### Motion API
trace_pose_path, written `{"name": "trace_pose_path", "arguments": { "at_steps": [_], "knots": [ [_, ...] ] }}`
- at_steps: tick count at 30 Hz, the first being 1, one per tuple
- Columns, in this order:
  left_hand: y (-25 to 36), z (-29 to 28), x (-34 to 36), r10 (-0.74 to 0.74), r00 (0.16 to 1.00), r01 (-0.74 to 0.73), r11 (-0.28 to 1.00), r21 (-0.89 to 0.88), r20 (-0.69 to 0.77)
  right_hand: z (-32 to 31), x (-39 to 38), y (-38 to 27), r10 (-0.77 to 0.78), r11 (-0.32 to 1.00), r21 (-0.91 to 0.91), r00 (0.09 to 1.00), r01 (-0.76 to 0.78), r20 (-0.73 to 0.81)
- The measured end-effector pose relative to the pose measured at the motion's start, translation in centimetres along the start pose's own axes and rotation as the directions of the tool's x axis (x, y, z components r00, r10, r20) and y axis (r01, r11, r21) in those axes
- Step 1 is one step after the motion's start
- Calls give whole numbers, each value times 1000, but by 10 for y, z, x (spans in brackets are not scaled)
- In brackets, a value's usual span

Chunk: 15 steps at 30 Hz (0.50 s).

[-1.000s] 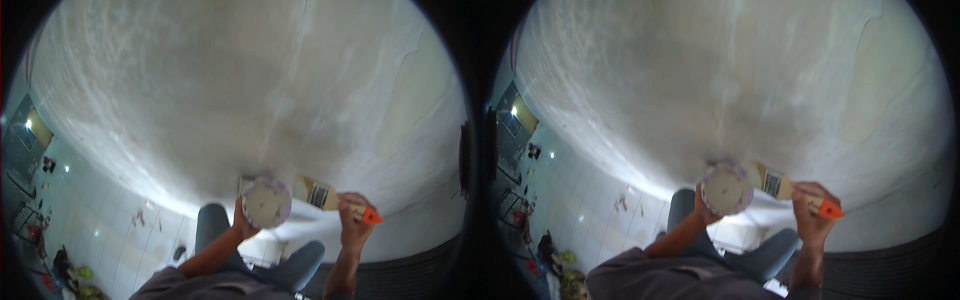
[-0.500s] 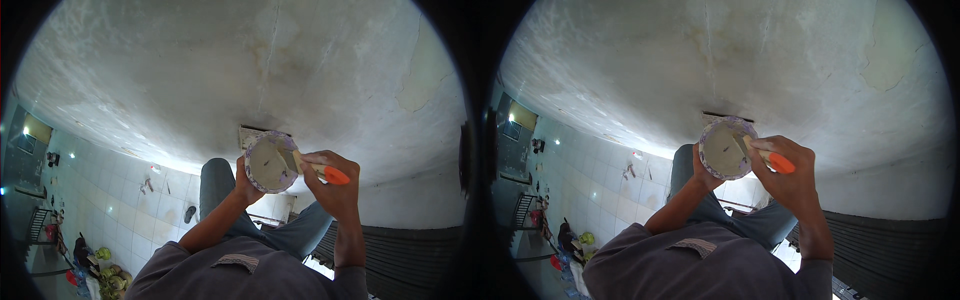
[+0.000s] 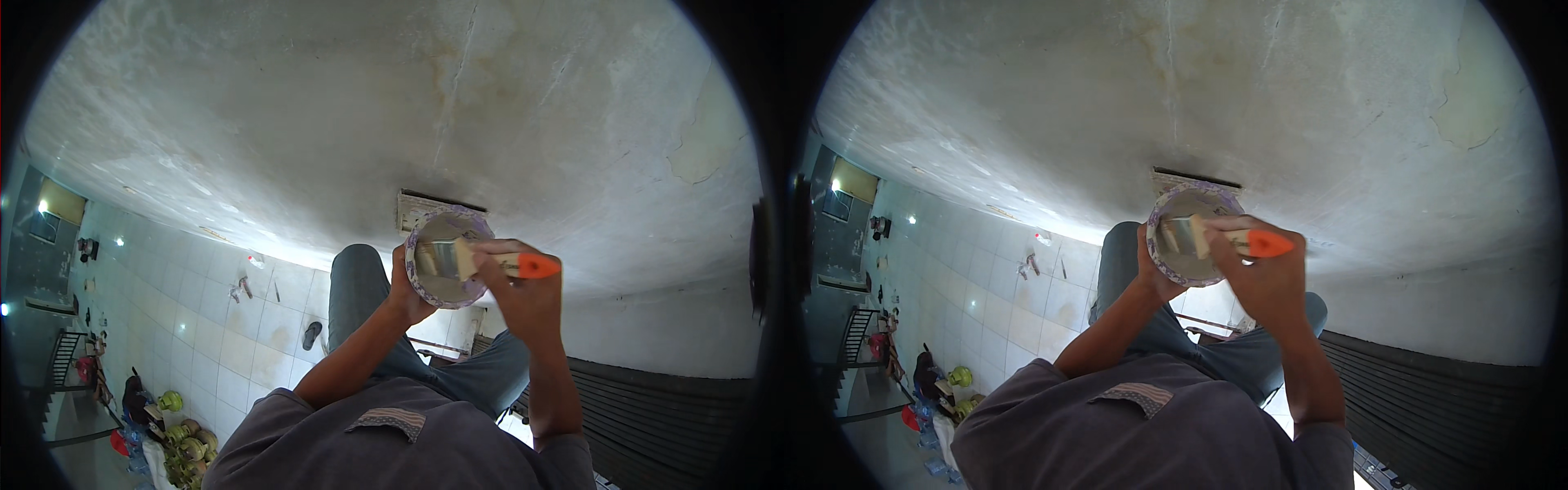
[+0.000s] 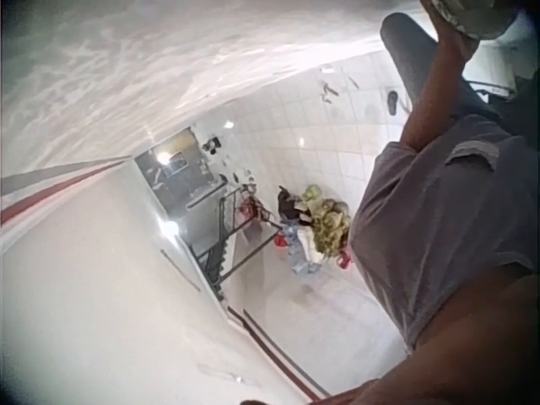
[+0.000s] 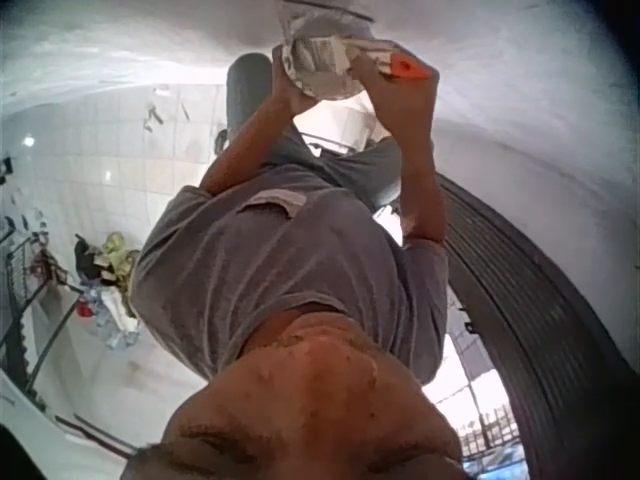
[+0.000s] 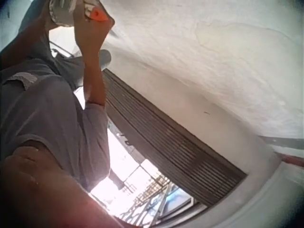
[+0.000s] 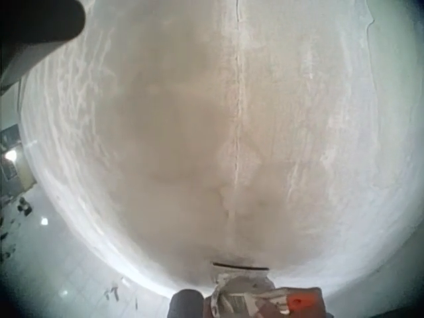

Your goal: Painting a wall with white paint using a brush.

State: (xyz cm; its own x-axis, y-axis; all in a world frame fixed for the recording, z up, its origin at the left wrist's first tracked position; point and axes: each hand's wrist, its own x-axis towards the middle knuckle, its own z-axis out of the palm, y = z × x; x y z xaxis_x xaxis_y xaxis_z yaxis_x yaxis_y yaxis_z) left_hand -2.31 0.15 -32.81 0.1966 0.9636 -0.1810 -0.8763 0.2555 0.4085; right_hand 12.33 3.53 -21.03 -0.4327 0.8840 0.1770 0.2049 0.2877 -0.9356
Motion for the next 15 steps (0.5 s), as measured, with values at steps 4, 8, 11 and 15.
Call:
{"name": "trace_pose_path", "arguments": {
  "at_steps": [4,8,11,15],
  "knots": [
    [2,13,-2,10,997,-7,999,49,-70,0,-4,3,116,993,30,969,-112,-220],
    [0,-7,7,-30,999,29,1000,8,41,10,-9,9,-247,945,-244,965,219,-90],
    [1,-8,7,-7,997,10,999,-45,72,3,-10,11,130,984,139,986,-116,-99],
    [1,3,6,-41,998,43,998,41,-40,-1,-14,17,89,995,60,979,-79,-181]
  ]
}}
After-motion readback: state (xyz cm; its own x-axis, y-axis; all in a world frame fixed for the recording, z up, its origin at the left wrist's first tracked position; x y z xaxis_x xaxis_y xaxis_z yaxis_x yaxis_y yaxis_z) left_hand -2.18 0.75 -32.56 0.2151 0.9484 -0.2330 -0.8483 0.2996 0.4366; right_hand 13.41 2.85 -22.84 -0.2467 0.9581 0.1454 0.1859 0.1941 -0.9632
